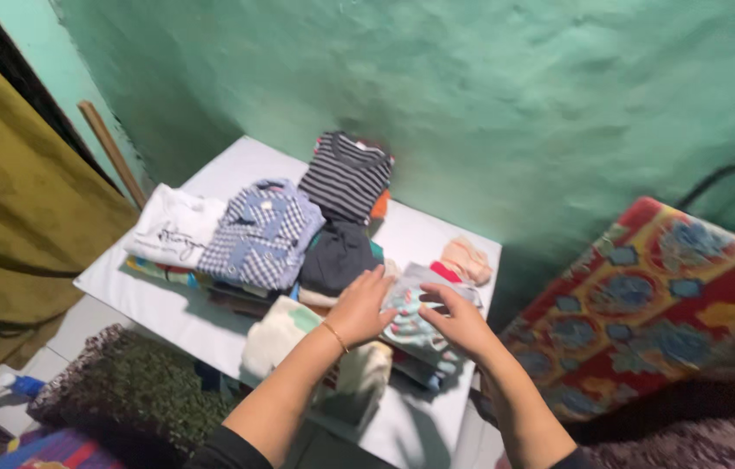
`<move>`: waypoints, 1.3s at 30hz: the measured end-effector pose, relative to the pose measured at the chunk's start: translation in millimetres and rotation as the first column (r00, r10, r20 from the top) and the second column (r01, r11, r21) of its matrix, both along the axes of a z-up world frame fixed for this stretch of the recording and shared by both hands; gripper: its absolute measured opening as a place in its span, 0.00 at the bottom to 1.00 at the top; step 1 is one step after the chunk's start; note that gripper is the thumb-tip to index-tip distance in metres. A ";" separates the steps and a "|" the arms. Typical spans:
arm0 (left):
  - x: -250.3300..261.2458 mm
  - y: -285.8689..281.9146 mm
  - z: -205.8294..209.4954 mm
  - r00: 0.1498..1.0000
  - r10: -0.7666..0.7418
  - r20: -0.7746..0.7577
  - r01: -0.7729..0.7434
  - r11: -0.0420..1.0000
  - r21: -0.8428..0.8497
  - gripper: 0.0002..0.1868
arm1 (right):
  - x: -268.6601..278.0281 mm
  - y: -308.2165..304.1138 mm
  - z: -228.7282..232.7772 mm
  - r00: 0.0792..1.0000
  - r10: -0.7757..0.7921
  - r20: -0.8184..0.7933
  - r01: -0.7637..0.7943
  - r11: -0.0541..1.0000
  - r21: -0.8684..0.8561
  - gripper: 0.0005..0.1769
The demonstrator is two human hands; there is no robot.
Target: The person folds various clothing items, including t-shirts and shirts, on a white table. They then place each folded item into a green plastic drawer unit.
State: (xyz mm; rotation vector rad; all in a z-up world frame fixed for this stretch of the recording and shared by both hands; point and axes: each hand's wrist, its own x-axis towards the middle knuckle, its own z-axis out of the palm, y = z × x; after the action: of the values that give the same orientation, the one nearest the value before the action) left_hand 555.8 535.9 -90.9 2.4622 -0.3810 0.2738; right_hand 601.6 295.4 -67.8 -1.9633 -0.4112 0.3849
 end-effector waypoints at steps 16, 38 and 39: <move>237.9 178.1 -56.2 0.989 0.091 -0.118 -0.061 0.969 0.238 0.33 | 273.2 205.4 -188.9 0.857 -0.513 -0.035 0.507 0.854 -0.117 0.26; 375.1 201.9 -86.7 0.925 0.013 -0.381 -0.009 1.000 0.013 0.19 | 258.5 267.0 -113.8 0.657 -0.211 -0.724 0.660 0.625 0.417 0.19; 374.8 201.7 -86.3 0.916 0.035 -0.399 -0.030 0.999 0.019 0.20 | 259.8 272.3 -122.3 0.722 -0.184 -0.667 0.609 0.627 0.486 0.16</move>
State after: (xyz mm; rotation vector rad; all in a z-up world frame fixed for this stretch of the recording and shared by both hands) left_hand 930.6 737.6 -177.2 2.4586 -0.1645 -0.2214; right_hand 861.4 567.6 -190.1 -1.0655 0.2919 0.4083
